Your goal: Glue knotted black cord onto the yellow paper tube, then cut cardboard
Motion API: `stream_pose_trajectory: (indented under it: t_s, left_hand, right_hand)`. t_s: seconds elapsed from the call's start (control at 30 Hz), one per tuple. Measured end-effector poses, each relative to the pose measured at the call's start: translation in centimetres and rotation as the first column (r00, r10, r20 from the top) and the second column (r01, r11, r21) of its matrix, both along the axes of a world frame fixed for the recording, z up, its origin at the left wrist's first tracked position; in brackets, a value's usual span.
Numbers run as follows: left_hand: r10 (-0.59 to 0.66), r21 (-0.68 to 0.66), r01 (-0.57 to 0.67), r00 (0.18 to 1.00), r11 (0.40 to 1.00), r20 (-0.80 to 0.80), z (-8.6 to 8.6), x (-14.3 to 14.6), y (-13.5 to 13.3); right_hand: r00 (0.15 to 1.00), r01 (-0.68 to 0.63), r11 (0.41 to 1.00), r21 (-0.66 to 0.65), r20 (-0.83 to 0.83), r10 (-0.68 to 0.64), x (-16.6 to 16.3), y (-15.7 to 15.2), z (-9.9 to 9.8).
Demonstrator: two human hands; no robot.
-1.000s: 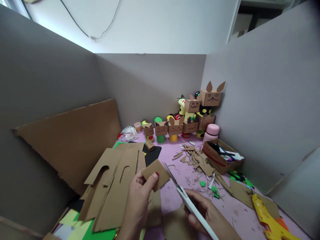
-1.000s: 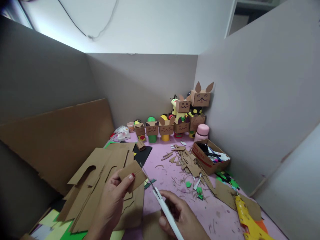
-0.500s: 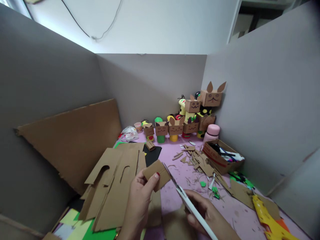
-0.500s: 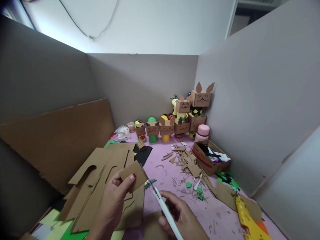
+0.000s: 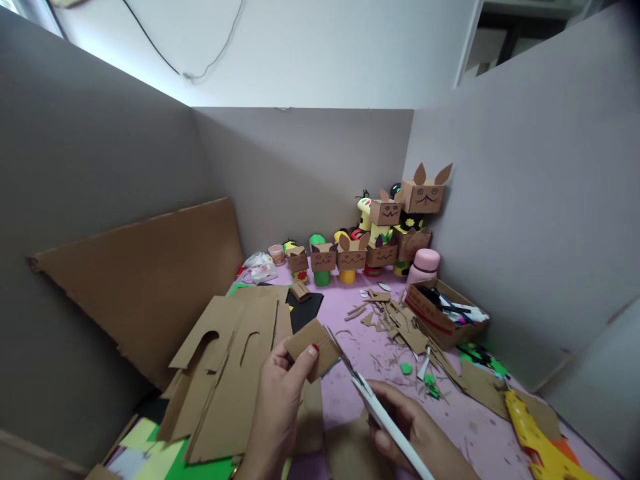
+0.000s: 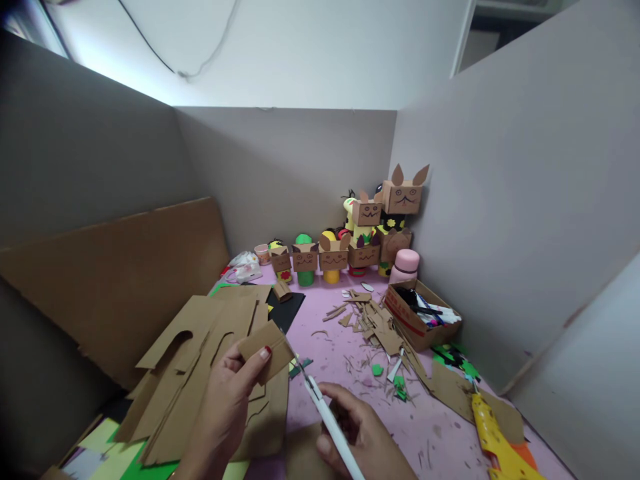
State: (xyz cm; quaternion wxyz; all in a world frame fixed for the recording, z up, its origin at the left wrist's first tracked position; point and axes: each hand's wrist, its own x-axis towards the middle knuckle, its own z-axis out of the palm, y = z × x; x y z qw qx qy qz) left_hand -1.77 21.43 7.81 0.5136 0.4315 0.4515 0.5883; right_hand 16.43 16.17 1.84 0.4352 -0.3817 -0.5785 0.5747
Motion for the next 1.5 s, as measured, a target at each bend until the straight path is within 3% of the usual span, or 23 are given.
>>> stream_pose_trajectory:
  t_s: [0.23, 0.87, 1.5]
  left_hand:
    - [0.001, -0.015, -0.001, 1.0, 1.0, -0.013, 0.0, 0.0, 0.1]
    - [0.005, -0.005, -0.004, 1.0, 1.0, 0.023, 0.1, 0.2, 0.1]
    - [-0.029, -0.006, 0.029, 1.0, 1.0, 0.004, 0.1, 0.1, -0.1]
  right_hand:
    - [0.998, 0.052, 0.998, 0.031, 0.043, -0.053, 0.2, 0.1, -0.7]
    - [0.998, 0.003, 0.998, 0.055, 0.055, -0.006, 0.2, 0.3, -1.2]
    - [0.994, 0.021, 0.997, 0.076, 0.104, -0.029, 0.1, 0.3, -0.7]
